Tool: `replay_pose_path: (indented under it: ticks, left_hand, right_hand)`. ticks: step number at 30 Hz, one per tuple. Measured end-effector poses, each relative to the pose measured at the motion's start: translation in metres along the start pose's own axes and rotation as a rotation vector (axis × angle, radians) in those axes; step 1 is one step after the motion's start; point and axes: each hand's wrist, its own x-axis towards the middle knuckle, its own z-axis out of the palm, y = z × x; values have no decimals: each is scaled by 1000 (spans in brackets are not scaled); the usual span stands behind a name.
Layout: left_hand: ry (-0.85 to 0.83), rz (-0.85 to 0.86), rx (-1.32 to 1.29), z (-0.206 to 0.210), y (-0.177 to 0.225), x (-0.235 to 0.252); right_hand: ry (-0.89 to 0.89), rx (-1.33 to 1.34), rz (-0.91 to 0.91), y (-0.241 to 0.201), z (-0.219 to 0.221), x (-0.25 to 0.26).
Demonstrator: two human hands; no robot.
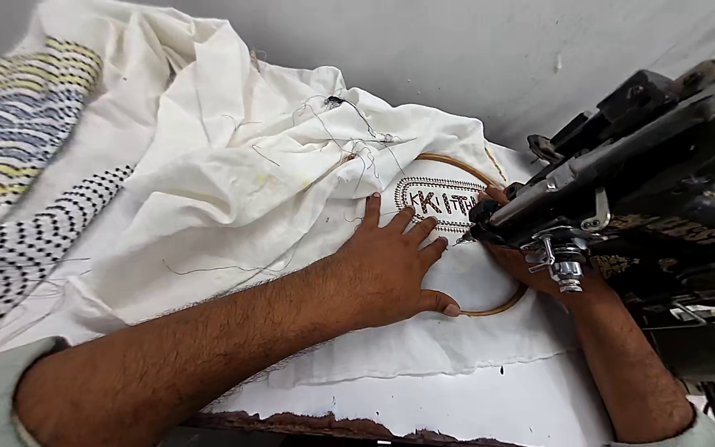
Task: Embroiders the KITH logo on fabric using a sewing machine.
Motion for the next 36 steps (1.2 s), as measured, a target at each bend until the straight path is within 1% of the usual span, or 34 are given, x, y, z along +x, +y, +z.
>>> replay_pose_path:
  ticks: [2,3,4,6,7,10,11,15,18,24,36]
  left_hand:
    - [38,7,13,3,-3,1]
    - [53,11,30,4,-5,2]
    - [63,16,46,4,-7,2]
    - [86,29,61,5,-9,1]
    - [94,36,67,5,-10,1]
    - [94,46,86,4,-12,1]
    - [88,47,92,3,-13,0]
    - [44,34,98,-2,-14,-3]
    - [48,27,102,-2,-13,-3]
    - [56,28,110,0,-15,-2]
    - [41,10,105,-3,-15,-1]
  right_hand:
    - [101,109,-39,-23,-18,-7]
    - [126,108,-59,-31,-25,-8]
    - [79,99,-26,-40,-33,-8]
    - [-125,61,89,-57,-52,-6]
    - [-179,48,99,-61,-56,-5]
    - [-130,65,-39,-56,-52,-6]
    - [-109,76,-54,-56,-51,-6]
    - [-148,104,11,-65,-52,-6]
    - [-129,116,11,-69,-55,-10]
    - [-3,112,-52,-62,-40,-6]
    - [23,115,-87,-60,-36,-4]
